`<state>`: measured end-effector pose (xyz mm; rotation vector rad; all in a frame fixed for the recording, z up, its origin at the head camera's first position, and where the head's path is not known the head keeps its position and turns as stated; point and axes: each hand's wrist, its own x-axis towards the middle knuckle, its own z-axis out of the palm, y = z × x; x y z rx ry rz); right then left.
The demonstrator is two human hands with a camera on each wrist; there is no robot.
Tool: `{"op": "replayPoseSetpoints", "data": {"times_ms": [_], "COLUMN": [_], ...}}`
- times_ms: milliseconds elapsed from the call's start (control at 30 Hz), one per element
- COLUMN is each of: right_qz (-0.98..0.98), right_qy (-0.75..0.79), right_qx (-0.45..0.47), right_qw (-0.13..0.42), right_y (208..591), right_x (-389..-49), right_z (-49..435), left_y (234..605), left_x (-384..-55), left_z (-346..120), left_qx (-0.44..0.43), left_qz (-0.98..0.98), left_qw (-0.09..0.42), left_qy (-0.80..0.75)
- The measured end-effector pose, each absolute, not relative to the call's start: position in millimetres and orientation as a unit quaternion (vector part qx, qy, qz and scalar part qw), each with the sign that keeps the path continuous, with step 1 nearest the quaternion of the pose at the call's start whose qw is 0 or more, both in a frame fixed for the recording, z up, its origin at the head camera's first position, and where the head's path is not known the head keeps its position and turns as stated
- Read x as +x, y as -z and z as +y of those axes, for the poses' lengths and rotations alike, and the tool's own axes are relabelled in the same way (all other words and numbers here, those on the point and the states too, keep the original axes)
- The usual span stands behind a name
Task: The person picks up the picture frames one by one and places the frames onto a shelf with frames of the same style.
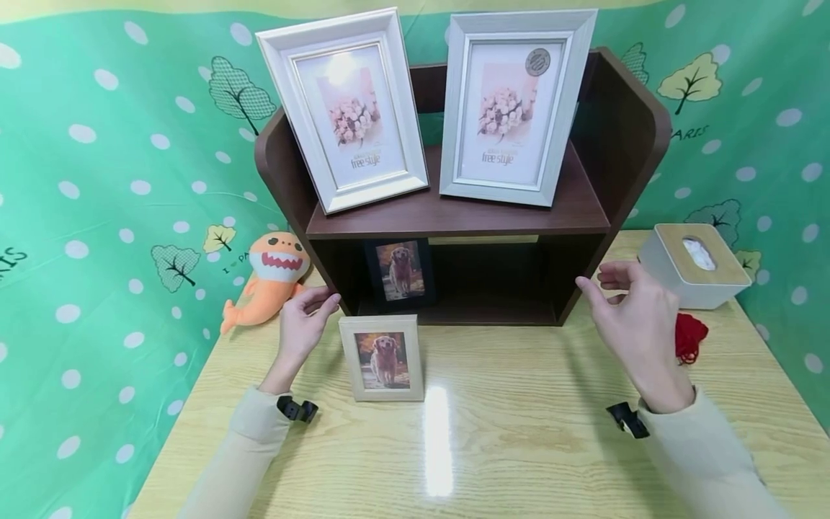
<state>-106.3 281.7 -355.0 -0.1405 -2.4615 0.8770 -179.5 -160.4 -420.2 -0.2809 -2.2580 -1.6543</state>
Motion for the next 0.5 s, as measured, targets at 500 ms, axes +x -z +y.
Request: {"op": "replayPoseSetpoints", "data": {"times_ms": [500], "right_qz": [-0.921], "right_qy": [-0.335], "right_qx": [-0.057], "right_qw": [0.190], "right_y": [402], "right_x": [-129], "right_z": [307], "left_y": [418], "left_x": [-169], "left_z": [-165], "left_qx": [-0.103], "left_qz": [-0.791], "left_qw": [0.122], "left_qy": [0.590]}}
